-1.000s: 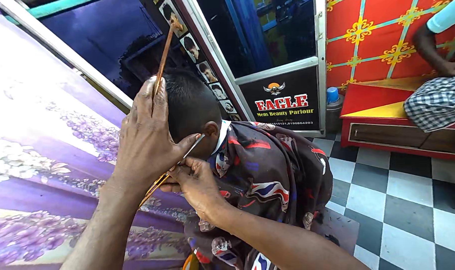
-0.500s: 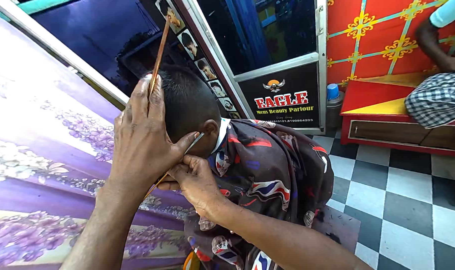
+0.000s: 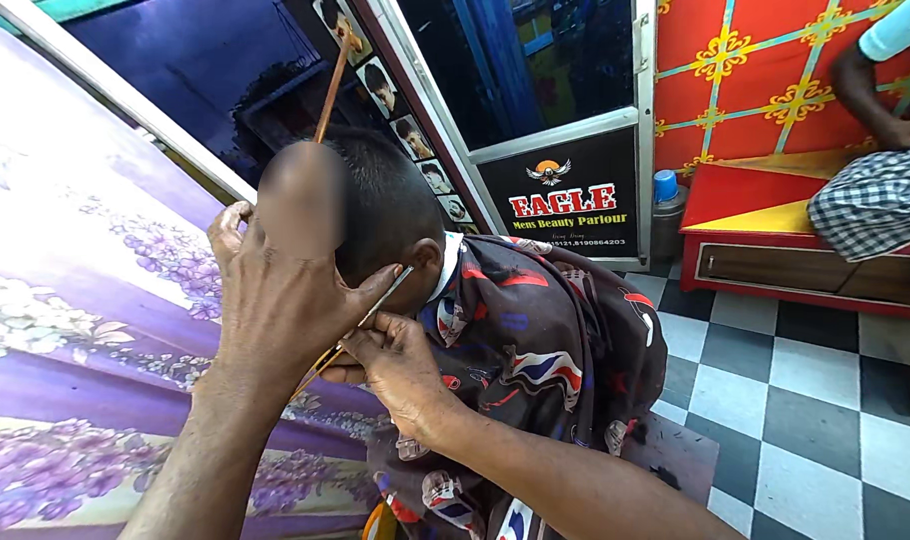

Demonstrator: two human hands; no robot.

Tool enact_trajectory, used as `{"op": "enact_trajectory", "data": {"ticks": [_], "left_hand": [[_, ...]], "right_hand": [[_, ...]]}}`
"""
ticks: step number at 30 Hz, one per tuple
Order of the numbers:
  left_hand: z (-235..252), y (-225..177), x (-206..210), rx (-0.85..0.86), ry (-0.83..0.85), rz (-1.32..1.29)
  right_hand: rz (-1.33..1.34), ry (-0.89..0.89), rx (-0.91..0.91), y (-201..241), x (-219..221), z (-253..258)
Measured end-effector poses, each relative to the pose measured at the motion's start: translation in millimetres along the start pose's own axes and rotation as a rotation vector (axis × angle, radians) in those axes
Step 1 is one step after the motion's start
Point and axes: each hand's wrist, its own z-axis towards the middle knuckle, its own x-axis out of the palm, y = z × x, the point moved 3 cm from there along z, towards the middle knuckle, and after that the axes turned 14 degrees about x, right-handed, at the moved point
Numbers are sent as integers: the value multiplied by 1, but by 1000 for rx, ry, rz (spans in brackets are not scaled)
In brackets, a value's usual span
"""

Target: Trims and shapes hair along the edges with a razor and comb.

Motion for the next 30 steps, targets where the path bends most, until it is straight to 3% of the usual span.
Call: {"op": "enact_trajectory", "data": {"ticks": [24,30], "left_hand": [[-2,4,0,-1,0,-18],[-3,5,1,-6,-13,-16]], "right_hand": [[-7,-12,99,-6,-24,-2],[-124,69,54,-2,-21,-3]]}}
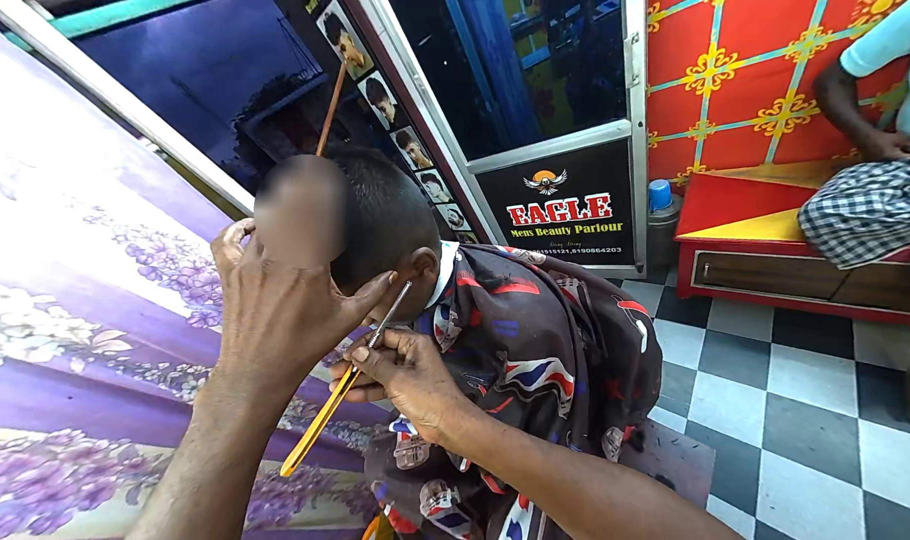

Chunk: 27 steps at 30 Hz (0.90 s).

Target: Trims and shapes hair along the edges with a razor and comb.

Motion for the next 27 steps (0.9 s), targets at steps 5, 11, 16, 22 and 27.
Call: {"op": "enact_trajectory", "data": {"ticks": [5,11,16,22,27], "left_hand": [[1,0,3,1,-9,11],[-3,18,-14,-57,-106,-187],[-34,61,-32,-151,-446,-322],[2,5,-27,-167,-298,-288],[28,-7,-12,-237,-108,-207]], "right_hand": [[60,-66,26,-10,-17,12],[-463,-51,-91,-3,-42,-44],[-1075,-151,-127,33,-105,-135],[-1428,-445,-151,105,-166,-153],[-1311,-346,-465,179,-197,-118]]}}
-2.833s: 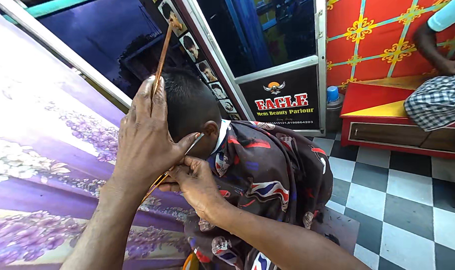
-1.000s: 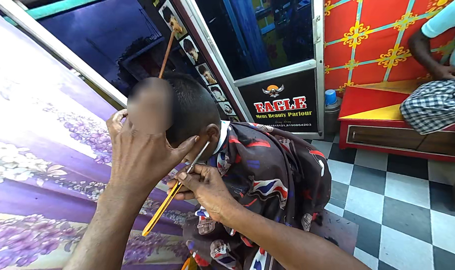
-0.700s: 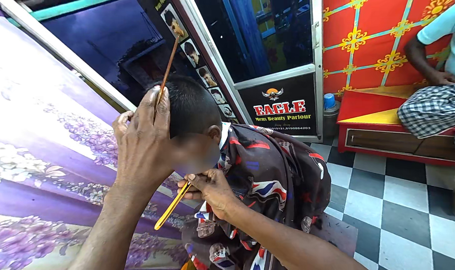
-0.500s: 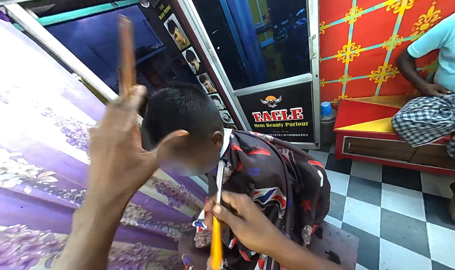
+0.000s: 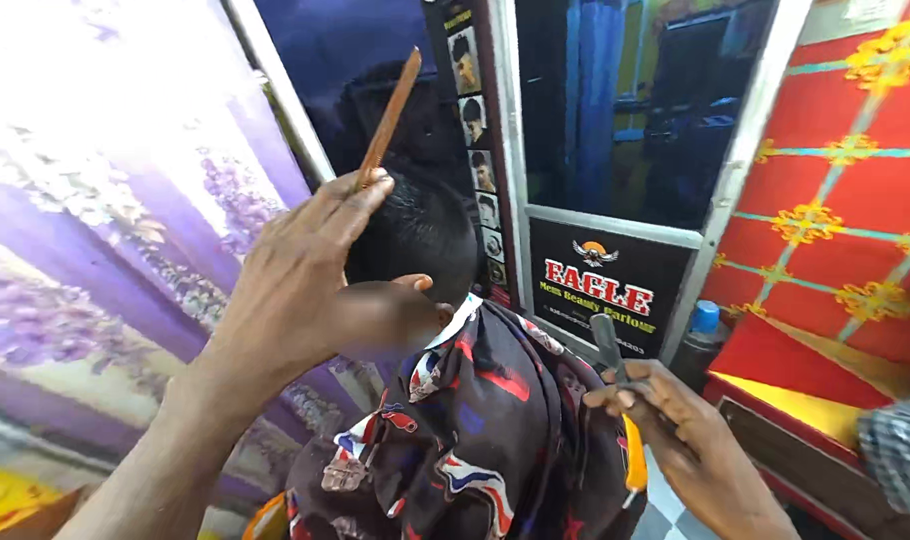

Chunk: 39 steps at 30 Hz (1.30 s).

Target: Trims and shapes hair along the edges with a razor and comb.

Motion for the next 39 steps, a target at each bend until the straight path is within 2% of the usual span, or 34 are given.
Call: {"op": "enact_trajectory", "data": {"ticks": [3,5,8,10,17,22,29,39], "left_hand": [[2,4,4,-28,69,-6],[2,14,5,-20,99,-22],[0,28,3,-15,126,-85],[1,33,2,-8,134,-143],[2,41,1,84,164,-215],[0,46,-3,188,165,-293],[1,44,-3,229,131,-288],[6,49,4,286,87,-280]], "right_hand": [[-10,-69,-42,-3,-23,39],[89,-92,-52,3,-28,60],[342,2,-59,23,-24,80],[352,26,-134,42,-18,87],[-260,-152,-636,124,8,88],[-475,-232,-799,164,34,78],[-746,-291,-913,192,62,62],[-887,-339,-886,193,74,63]]}}
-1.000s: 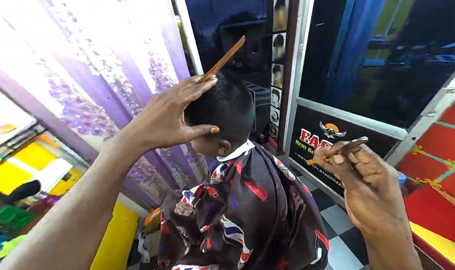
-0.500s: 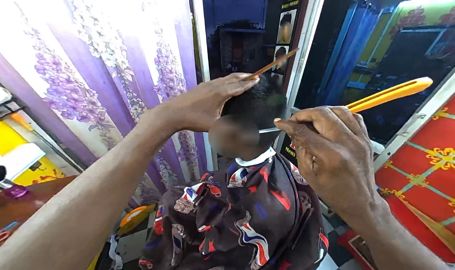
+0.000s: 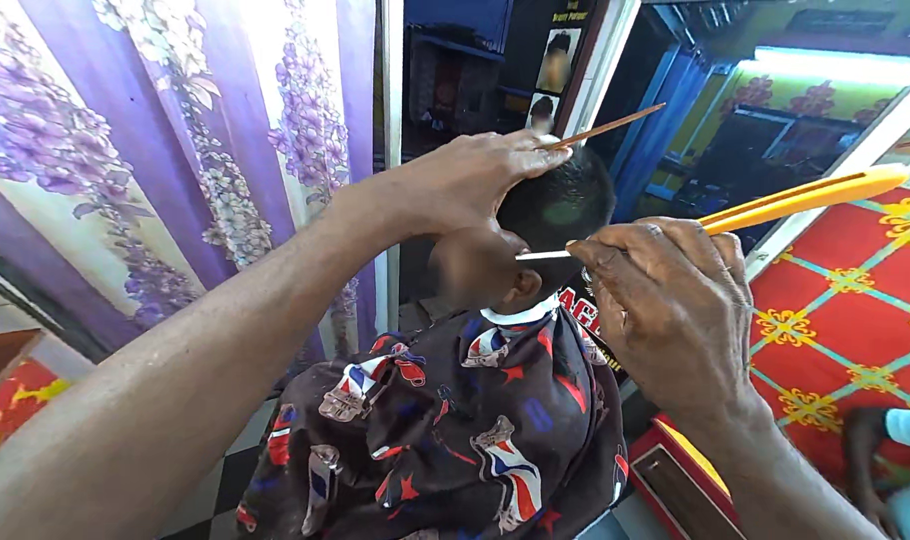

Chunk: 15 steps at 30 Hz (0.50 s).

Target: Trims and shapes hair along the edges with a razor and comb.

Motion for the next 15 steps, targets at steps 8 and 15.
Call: {"op": "enact_trajectory", "data": {"ticks": [8,15], "left_hand": [[3,3,0,1,-6,-13],[5,4,2,7,-14,-7]], "right_hand": [[-16,-19,-3,-3,6,-4],[-25,-46,-3,-6,8,-7]]}}
